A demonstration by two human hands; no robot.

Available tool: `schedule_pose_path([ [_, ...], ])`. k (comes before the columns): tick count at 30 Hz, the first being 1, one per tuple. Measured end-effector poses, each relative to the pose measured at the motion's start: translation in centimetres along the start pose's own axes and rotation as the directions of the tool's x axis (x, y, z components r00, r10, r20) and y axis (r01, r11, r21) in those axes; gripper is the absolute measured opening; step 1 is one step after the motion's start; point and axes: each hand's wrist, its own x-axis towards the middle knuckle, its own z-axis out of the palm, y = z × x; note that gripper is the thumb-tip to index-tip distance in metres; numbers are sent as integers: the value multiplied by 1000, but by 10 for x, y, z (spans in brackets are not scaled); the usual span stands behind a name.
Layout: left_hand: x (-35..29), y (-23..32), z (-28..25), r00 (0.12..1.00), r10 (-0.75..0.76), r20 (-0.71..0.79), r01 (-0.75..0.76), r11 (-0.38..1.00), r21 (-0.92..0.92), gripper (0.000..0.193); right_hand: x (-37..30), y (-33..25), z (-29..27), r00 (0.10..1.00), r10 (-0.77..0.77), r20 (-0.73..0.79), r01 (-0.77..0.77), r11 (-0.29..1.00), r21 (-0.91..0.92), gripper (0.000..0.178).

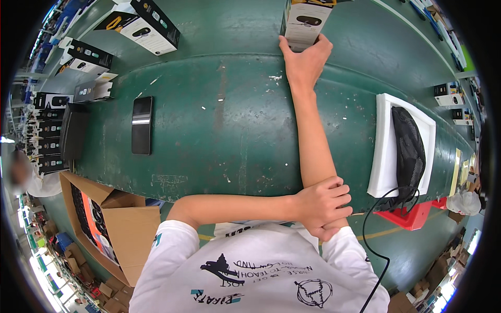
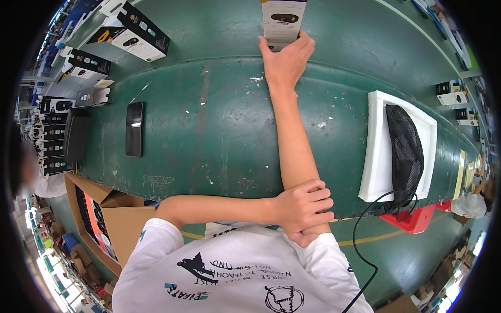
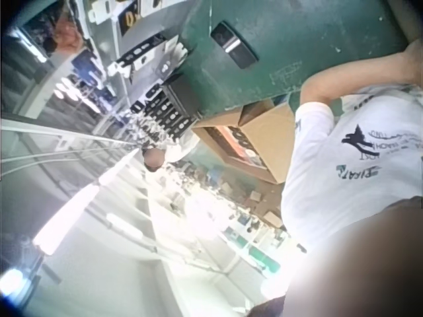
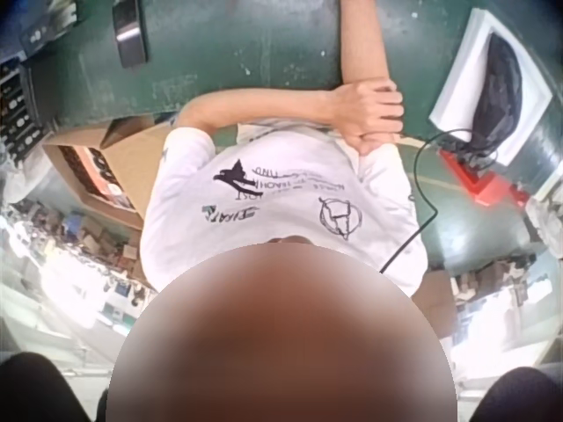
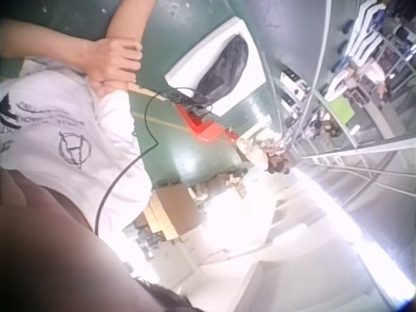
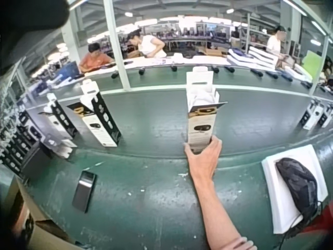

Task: The recorder is assembling components into small boxes and then placing those boxes into larger shipping cartons on a factory assembly line.

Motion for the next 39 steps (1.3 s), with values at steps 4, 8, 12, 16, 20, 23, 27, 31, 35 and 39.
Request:
schedule_pose_path([
  [4,-3,1,2,1000,-19,18,19,1000,-14,43,1,1,-1,1000,10,-27,-9,999,36,87],
  [8,-1,3,1,999,-20,43,19,1000,6,43,3,-11,-9,997,35,-62,-25,987,161,81],
  [12,1,4,-5,996,-41,74,40,999,17,39,6,-17,-6,996,48,-79,-21,948,319,78],
  [16,3,31,-22,980,-132,145,133,991,7,28,9,-27,-10,986,-20,-168,99,875,473,81],
  [20,-1,76,-81,915,-395,-81,387,916,-106,18,-11,-42,-18,972,-164,-170,232,809,540,84],
  [23,-7,90,-126,804,-483,-347,503,864,-35,23,-26,-56,-34,992,-104,-70,125,794,595,87],
  [27,-8,82,-177,735,-380,-562,511,855,91,65,-51,-108,-54,985,-131,-112,172,723,669,86],
  [31,15,85,-208,727,-228,-647,535,779,327,102,-90,-139,-93,963,-211,-165,266,682,681,62],
  [35,29,76,-197,647,-383,-659,472,880,-48,126,-156,-90,-107,914,-404,38,358,846,395,67],
  [39,17,67,-181,620,-506,-600,447,856,-259,113,-182,-103,-144,963,-246,109,161,850,502,65],
])
